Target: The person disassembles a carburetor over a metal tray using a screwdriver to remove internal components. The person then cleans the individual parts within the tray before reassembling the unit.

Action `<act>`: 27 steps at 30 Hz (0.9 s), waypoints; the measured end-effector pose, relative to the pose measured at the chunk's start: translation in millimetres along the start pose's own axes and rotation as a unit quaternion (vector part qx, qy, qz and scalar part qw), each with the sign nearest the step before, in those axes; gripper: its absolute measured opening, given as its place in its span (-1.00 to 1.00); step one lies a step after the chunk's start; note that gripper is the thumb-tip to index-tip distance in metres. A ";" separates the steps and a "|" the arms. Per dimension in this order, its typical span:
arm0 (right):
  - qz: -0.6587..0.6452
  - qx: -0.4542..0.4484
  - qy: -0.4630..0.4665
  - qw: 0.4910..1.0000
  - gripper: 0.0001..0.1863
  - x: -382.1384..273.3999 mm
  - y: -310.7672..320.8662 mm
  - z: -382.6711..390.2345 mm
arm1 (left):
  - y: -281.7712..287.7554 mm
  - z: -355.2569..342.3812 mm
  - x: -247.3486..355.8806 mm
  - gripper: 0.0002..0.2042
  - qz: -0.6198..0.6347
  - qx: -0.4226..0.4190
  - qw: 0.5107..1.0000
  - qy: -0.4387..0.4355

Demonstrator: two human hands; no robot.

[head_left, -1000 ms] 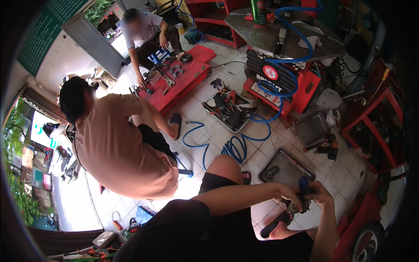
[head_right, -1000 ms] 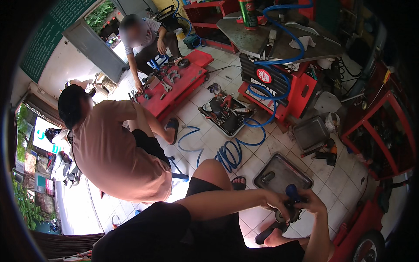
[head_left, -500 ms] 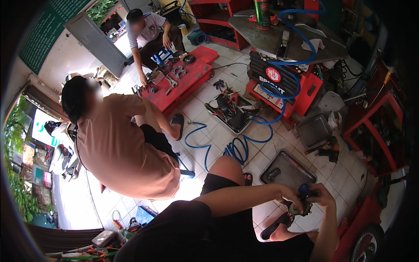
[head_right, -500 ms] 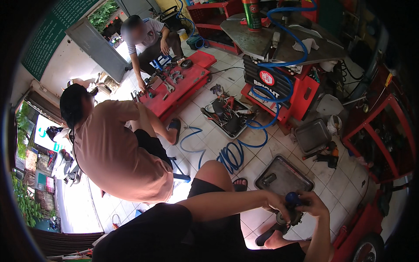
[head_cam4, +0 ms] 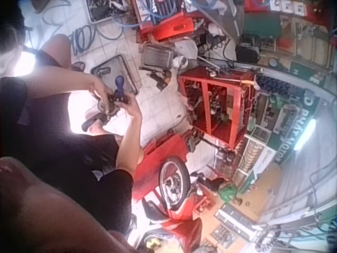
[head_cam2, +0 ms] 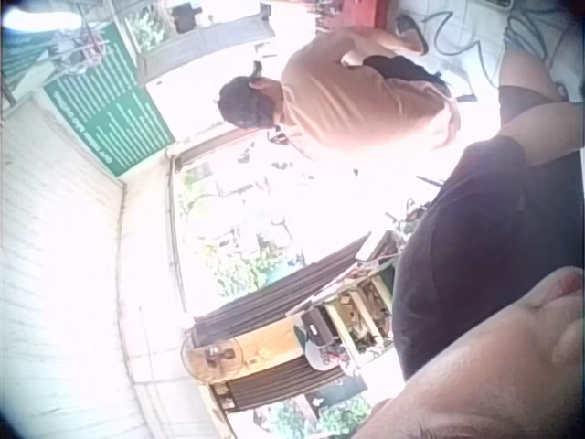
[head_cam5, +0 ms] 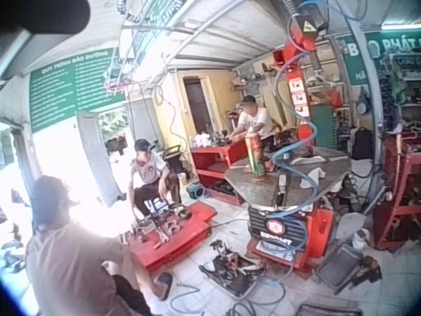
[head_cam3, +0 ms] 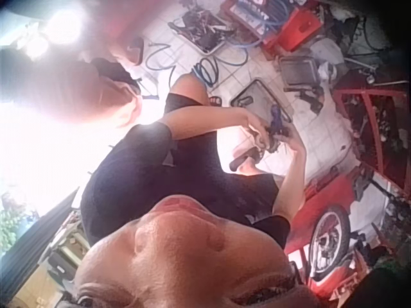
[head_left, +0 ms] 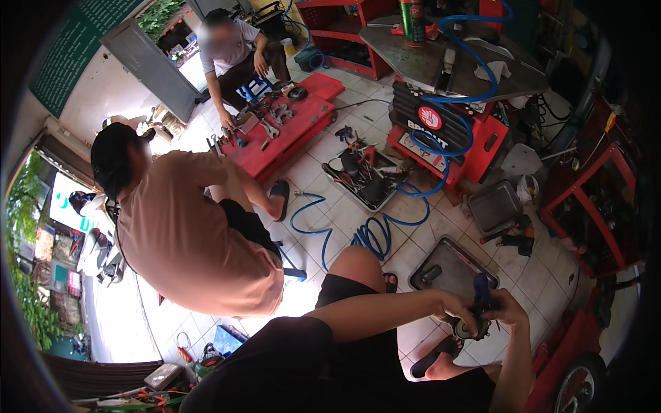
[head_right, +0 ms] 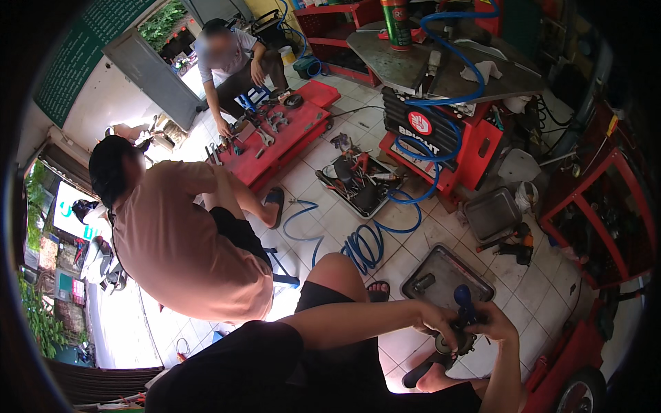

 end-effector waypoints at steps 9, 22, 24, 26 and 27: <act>0.009 0.043 -0.060 0.997 -0.53 10.4 9.2 4.8 | 7.5 -1.9 -4.3 -0.39 0.000 0.004 1.000 -0.003; 0.040 0.002 -0.011 0.999 -0.47 -1.9 1.2 1.3 | 2.9 -0.3 -1.8 -0.45 -0.002 0.008 1.000 0.001; 0.022 -0.001 -0.027 0.999 -0.45 3.8 2.2 1.4 | 0.8 0.7 1.5 -0.47 -0.003 0.009 1.000 -0.008; 0.025 0.016 -0.047 0.998 -0.46 9.3 7.7 2.7 | -1.0 1.1 2.5 -0.50 -0.004 0.004 1.000 -0.011; 0.026 0.038 -0.076 0.996 -0.47 15.7 12.8 4.7 | -1.4 1.1 2.6 -0.51 -0.005 0.001 1.000 -0.012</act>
Point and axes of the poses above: each hand's wrist, its own z-axis away from the middle knuckle, its own y-axis out of the back of the hand, x = y × z, the point moved 10 cm from there along -z, towards the middle knuckle, and after that the axes turned 14 degrees about -x, right-handed, at the moved point
